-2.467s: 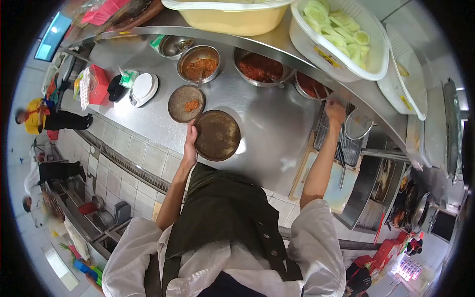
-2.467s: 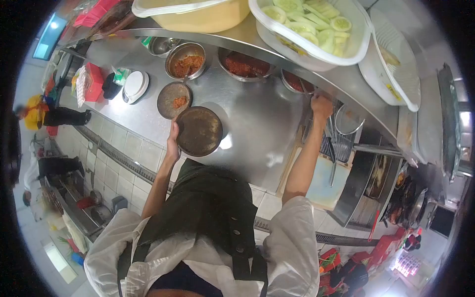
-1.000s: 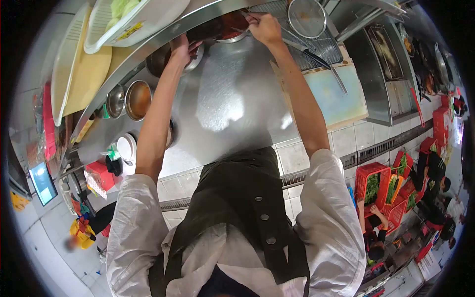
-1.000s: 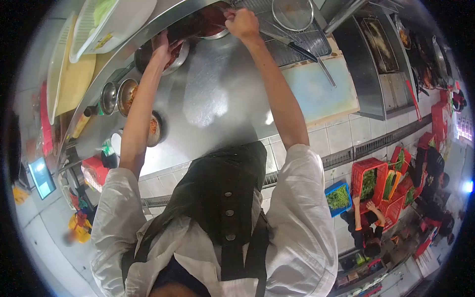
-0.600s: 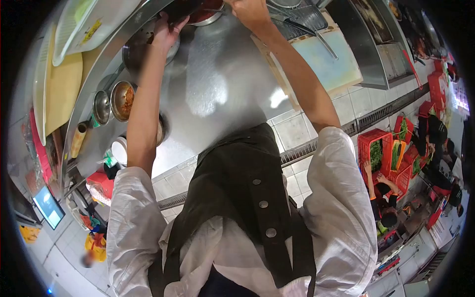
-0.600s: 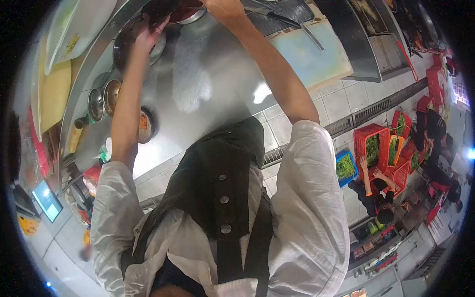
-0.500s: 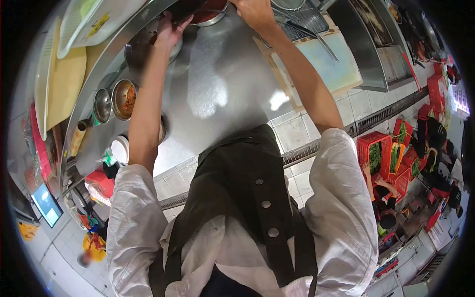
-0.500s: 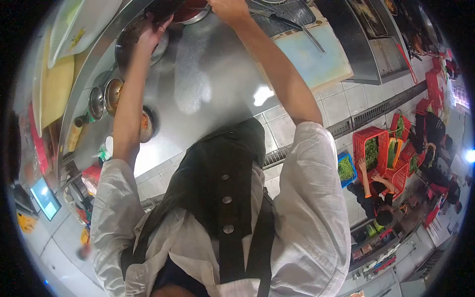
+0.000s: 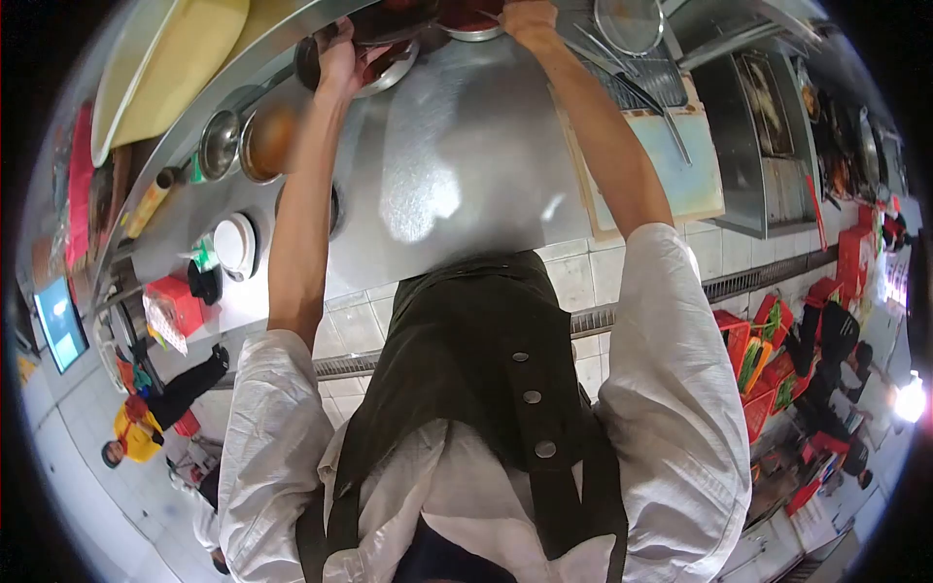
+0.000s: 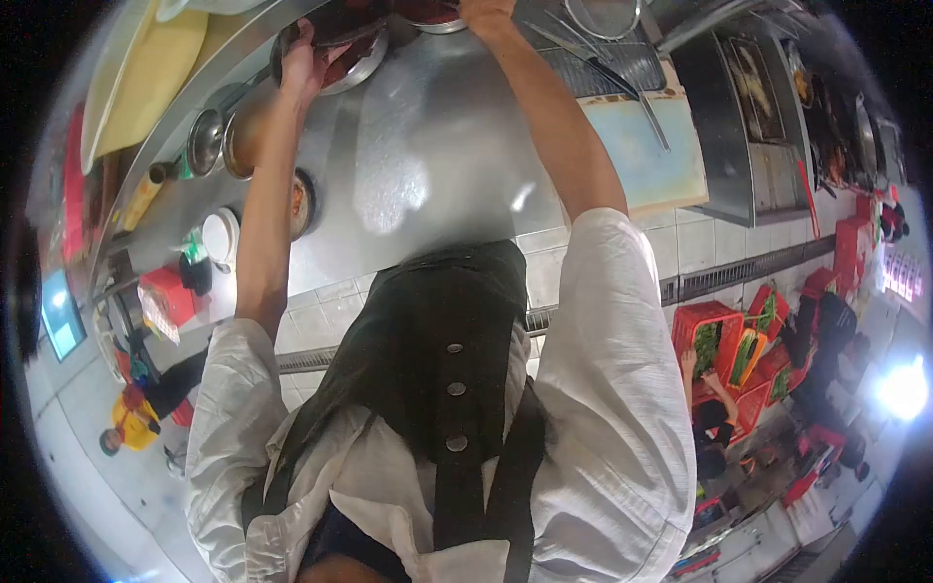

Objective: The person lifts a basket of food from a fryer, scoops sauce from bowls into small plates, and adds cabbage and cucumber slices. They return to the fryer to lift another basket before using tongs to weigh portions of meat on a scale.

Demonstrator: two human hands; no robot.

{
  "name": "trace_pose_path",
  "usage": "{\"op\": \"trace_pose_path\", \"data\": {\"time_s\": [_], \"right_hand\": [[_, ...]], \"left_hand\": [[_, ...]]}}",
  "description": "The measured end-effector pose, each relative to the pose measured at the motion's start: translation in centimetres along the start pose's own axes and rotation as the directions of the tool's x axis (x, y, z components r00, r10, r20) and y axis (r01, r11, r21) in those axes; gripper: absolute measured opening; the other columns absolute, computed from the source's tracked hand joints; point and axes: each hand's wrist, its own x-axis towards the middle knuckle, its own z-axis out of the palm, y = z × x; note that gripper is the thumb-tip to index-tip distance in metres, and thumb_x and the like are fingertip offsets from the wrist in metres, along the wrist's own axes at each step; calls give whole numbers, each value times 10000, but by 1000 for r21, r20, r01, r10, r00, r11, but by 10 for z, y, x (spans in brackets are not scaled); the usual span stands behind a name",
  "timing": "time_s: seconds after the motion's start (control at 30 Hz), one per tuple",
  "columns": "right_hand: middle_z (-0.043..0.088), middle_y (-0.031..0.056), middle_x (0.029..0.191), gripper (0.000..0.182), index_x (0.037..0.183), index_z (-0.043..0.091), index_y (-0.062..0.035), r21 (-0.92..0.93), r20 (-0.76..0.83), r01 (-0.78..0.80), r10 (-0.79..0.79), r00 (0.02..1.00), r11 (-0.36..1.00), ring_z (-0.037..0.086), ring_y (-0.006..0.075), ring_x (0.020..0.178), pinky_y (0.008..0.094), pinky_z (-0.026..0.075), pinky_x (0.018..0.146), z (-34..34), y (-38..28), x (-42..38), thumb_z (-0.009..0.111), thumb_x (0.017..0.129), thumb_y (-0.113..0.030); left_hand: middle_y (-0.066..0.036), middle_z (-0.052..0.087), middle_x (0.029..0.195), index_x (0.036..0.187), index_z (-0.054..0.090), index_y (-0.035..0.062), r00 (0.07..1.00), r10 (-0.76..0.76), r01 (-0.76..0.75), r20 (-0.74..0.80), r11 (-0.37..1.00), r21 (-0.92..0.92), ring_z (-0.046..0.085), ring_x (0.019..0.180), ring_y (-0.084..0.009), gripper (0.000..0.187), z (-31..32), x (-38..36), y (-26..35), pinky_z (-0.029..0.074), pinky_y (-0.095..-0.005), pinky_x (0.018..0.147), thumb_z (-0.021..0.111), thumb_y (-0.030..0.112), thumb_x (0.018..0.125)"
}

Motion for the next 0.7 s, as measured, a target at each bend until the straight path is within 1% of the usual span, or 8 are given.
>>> {"op": "trace_pose_path", "data": {"time_s": [0.1, 0.17, 0.2, 0.3, 0.4, 0.5, 0.6, 0.7], "right_hand": [[669, 185, 1117, 321, 1162, 592, -5, 418, 123, -65, 14, 992, 906, 677, 309, 1011, 450, 568, 760, -16, -4, -5, 576, 927, -224], [664, 197, 1111, 285, 1151, 593, -3, 802, 247, -241, 64, 967, 547, 671, 288, 1026, 427, 579, 734, -13, 2, 7, 565, 945, -197], [666, 159, 916, 252, 1123, 617, 8, 963, 180, -211, 184, 966, 170, 668, 218, 792, 322, 532, 546, 43, 8, 28, 570, 950, -169], [604, 93, 743, 231, 1099, 644, 9, 773, 605, -590, 11, 796, 232, 520, 155, 533, 280, 385, 410, 38, 49, 36, 578, 933, -137], [541, 60, 659, 219, 1064, 661, 11, 785, 601, -611, 118, 791, 104, 334, 121, 435, 282, 266, 376, 1, 43, 15, 546, 941, -129], [548, 62, 663, 231, 1007, 677, 13, 817, 568, -575, 108, 816, 42, 376, 119, 451, 291, 289, 383, -2, 43, 5, 519, 955, -148], [583, 84, 693, 275, 999, 686, 14, 787, 526, -550, 164, 835, 279, 442, 137, 485, 318, 335, 410, -15, 37, -4, 504, 970, -190], [618, 119, 741, 299, 1015, 701, 19, 808, 454, -496, 201, 868, 318, 508, 174, 537, 350, 389, 458, -14, 33, -9, 491, 970, -190]], "left_hand": [[-173, 573, 1263, 1278, 465, 34, 996, 8, 3, -88, 993, 117, 621, 1108, -340, 348, 1, -28, 21, 583, -509, 894, 453, 286, 1038], [-182, 569, 1248, 1303, 410, 51, 996, 18, -6, -88, 991, 131, 641, 1061, -342, 359, -5, -30, 22, 610, -488, 833, 473, 274, 1029], [-191, 564, 1232, 1321, 354, 63, 999, 25, -20, -47, 994, 106, 658, 1018, -353, 380, -17, -24, 15, 630, -478, 780, 487, 259, 1023], [-190, 572, 1243, 1337, 398, 36, 997, 3, 4, -82, 996, 85, 646, 1049, -339, 402, -21, -18, 9, 612, -465, 838, 478, 280, 1028], [-178, 576, 1262, 1331, 449, 11, 995, -16, 21, -100, 999, 47, 628, 1093, -329, 406, -18, -14, 8, 588, -465, 901, 460, 289, 1036], [-169, 573, 1271, 1319, 458, 12, 997, -36, 37, -64, 999, 1, 618, 1107, -335, 383, -15, -5, 6, 577, -473, 916, 446, 278, 1043], [-161, 572, 1277, 1305, 466, 21, 995, -60, 60, -75, 998, -2, 611, 1120, -334, 365, -8, 0, 6, 564, -485, 930, 442, 276, 1046], [-152, 574, 1275, 1292, 468, 31, 995, -64, 63, -76, 998, -17, 614, 1117, -325, 354, -3, 6, 3, 556, -494, 940, 453, 281, 1042]]}}
